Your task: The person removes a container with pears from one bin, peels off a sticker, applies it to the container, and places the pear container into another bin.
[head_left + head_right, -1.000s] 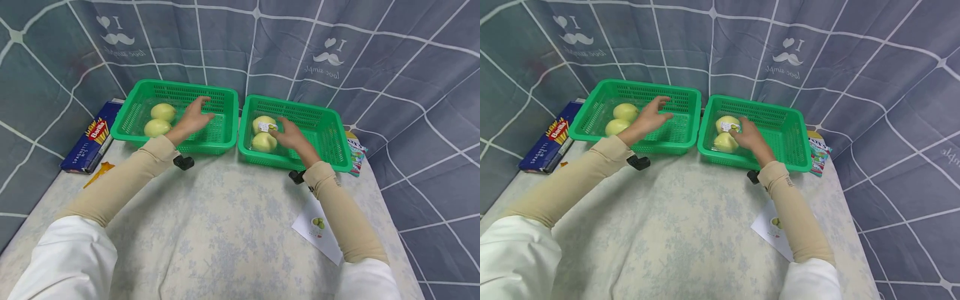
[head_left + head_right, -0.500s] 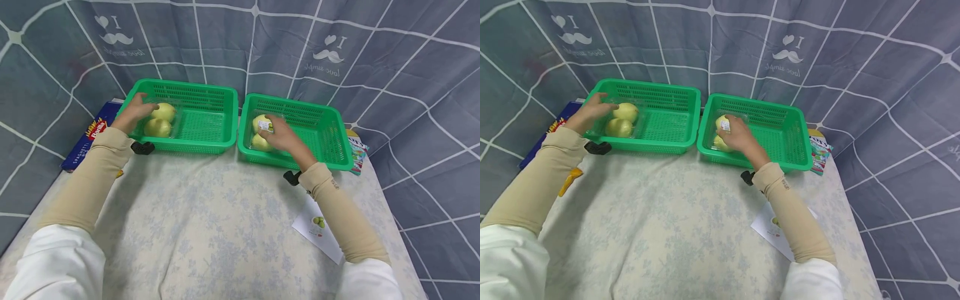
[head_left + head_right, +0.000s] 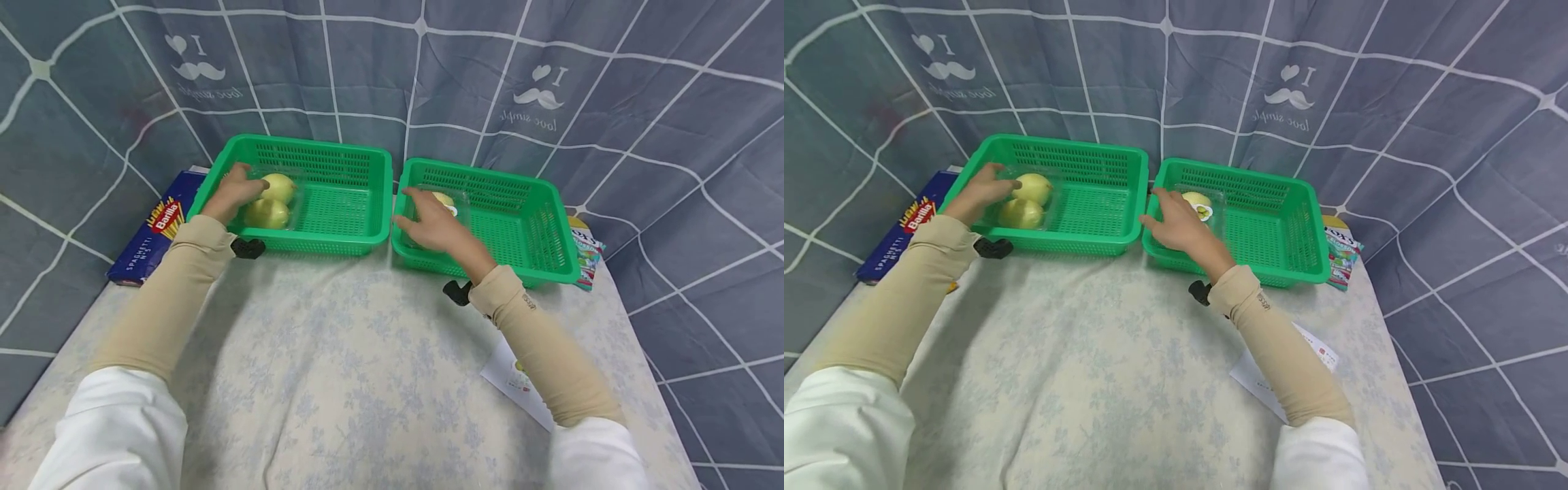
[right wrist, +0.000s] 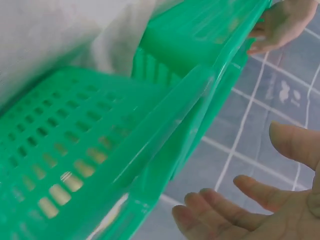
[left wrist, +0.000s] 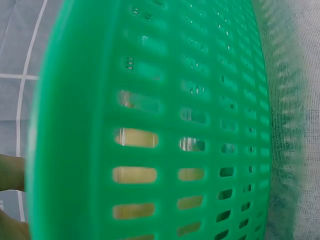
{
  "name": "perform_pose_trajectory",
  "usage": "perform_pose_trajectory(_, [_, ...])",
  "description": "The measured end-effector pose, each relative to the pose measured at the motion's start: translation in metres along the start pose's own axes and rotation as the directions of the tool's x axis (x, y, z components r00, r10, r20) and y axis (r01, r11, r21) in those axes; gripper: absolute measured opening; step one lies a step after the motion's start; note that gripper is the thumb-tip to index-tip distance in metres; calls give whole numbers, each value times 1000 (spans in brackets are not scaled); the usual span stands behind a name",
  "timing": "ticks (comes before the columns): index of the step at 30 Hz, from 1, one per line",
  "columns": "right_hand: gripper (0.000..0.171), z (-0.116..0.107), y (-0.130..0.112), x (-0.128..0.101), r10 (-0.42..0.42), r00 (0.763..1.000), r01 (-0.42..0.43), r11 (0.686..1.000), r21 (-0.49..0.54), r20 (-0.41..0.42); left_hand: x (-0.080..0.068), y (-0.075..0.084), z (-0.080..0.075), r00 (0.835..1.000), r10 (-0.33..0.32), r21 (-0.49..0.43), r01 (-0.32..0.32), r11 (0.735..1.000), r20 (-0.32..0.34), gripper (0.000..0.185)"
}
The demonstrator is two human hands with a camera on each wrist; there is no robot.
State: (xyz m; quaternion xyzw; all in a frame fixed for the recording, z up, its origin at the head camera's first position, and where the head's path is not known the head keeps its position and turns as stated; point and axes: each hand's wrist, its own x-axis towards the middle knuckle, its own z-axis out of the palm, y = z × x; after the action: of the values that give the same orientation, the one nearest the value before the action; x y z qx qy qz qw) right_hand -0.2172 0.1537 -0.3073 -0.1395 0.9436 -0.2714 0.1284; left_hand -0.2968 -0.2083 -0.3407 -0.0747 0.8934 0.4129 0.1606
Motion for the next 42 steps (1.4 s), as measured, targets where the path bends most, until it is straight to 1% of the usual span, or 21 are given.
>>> perform_pose_trajectory(5, [67,4,-17,6,-32,999,31,999,18,9,-3,6,5,1000,3,7,-3,1000,-4,75])
perform_pose_trajectory(9, [66,8,-31,17,-75,997,75,997,31,4,-5,12,12,1000,8,9,-8,1000,-2,72])
perform_pose_trajectory(13, [63,18,-40,31,-96,995,95,993,74,12,-6,19,21,1000,18,6,-18,1000,25,69])
perform_pose_trajectory(15, [62,23,-42,39,-82,996,80,991,107,15,-5,22,25,999,28,-3,-28,1000,46,67])
perform_pose_trajectory(18, [61,32,-44,50,-39,999,33,982,185,27,-4,26,30,996,52,-34,-50,998,79,65])
perform_pose_trajectory(21, [62,41,-47,60,14,998,-29,962,271,54,-3,27,34,994,69,-65,-64,996,89,62])
perform_pose_trajectory(23, [64,47,-49,67,48,996,-70,947,314,74,-2,26,36,994,75,-98,-67,993,81,60])
perform_pose_trajectory(26, [69,55,-52,76,105,990,-131,922,365,90,-1,22,36,995,80,-149,-71,986,57,59])
perform_pose_trajectory(28, [72,60,-53,81,147,984,-175,896,408,100,-1,17,35,996,74,-178,-65,982,48,59])
perform_pose_trajectory(31, [77,65,-54,87,201,971,-238,839,489,128,0,12,34,997,58,-199,-46,979,54,59])
perform_pose_trajectory(33, [79,68,-55,90,222,962,-272,792,547,157,0,9,33,997,43,-195,-29,980,64,60])
perform_pose_trajectory(35, [79,70,-55,92,229,957,-291,747,597,179,-1,9,33,997,32,-185,-18,982,72,61])
perform_pose_trajectory(37, [76,72,-54,94,225,954,-299,712,636,196,-1,9,33,997,19,-169,-6,986,80,62])
perform_pose_trajectory(40, [73,72,-52,96,211,953,-303,680,668,218,1,10,34,996,-7,-148,21,989,93,62])
perform_pose_trajectory(42, [72,73,-50,97,205,951,-309,667,677,232,2,10,35,994,-21,-139,36,990,106,62])
